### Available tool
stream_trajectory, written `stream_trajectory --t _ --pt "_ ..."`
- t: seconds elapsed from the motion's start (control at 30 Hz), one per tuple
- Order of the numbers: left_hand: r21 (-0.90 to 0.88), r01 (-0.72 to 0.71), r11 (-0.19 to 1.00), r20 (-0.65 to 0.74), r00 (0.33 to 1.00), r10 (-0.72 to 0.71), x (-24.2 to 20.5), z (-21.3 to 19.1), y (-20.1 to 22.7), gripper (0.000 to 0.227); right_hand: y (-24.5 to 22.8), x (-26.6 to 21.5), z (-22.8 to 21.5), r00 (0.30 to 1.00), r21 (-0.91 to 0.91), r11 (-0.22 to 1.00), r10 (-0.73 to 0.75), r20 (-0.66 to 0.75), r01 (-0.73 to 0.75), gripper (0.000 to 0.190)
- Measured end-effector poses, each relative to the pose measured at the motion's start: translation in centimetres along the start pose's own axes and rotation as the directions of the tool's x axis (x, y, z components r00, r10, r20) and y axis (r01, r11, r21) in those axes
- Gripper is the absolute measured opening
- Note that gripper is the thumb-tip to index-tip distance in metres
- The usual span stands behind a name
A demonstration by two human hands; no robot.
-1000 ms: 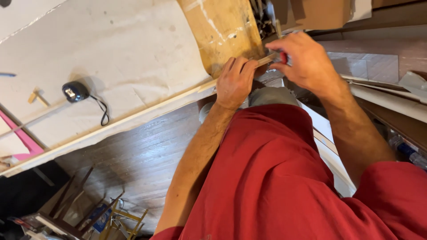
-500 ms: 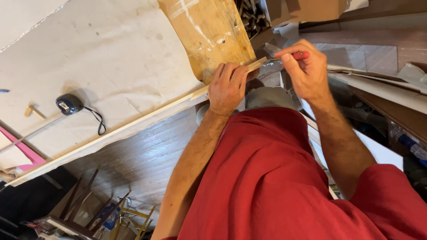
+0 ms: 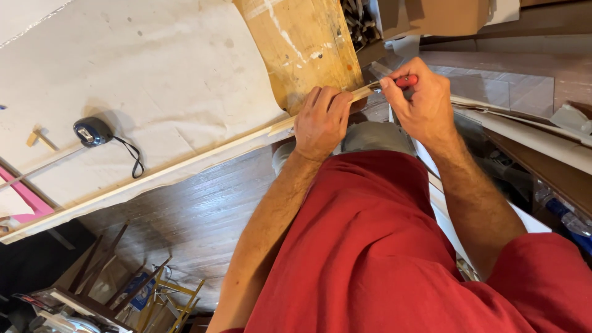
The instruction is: Marking a thin wooden strip with a pencil at measured intervals on a workbench
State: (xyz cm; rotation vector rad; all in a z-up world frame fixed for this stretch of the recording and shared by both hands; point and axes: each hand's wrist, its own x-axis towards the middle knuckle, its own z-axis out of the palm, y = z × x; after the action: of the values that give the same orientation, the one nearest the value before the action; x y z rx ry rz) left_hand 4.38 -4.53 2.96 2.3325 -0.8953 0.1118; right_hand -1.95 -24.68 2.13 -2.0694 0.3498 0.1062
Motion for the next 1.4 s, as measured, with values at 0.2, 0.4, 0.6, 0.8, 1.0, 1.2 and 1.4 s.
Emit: stream_trajectory --t 0.2,0.4,0.6,0.8,1.0,1.2,1.4 --pt "-0.007 0.014 1.0 0.005 1.0 -0.014 -0.4 0.3 -0.2 0.01 0.0 0.7 -0.2 0.998 -0.133 0.99 -0.028 0.059 0.035 0.02" --pt "-0.003 0.014 1.0 0.009 1.0 -0.014 -0.5 0.3 -0.1 0.014 -1.4 1.6 -0.2 0.992 -0.187 0.982 0.04 0.118 -0.017 0.024" --pt "0.046 0.008 0.999 -0.024 1.0 -0.007 -0.5 0.4 -0.1 0.011 -2.2 2.0 -2.7 0.97 -0.518 0.851 0.043 0.24 0.091 0.027" --pt "0.024 -0.043 0.999 -0.045 0.998 0.044 0.0 -0.6 0.0 0.011 -1.7 1.2 -2.8 0.958 -0.277 0.93 -0.186 0.217 0.243 0.022" --pt "0.09 -0.087 0.992 -0.132 0.986 0.098 -1.7 2.1 -1.6 0.005 1.3 0.8 0.5 0.939 -0.408 0.846 -0.289 0.189 0.342 0.02" --pt "0.211 -0.002 0.978 -0.056 0.998 0.014 -0.2 -0.8 -4.1 0.018 1.8 0.8 0.4 0.921 -0.339 0.864 -0.297 0.253 0.372 0.004" --pt "0.166 0.249 0.954 -0.207 0.955 -0.213 -4.0 -9.9 -7.3 0.039 1.9 1.3 -0.2 0.929 -0.429 0.844 -0.195 0.315 0.322 0.016"
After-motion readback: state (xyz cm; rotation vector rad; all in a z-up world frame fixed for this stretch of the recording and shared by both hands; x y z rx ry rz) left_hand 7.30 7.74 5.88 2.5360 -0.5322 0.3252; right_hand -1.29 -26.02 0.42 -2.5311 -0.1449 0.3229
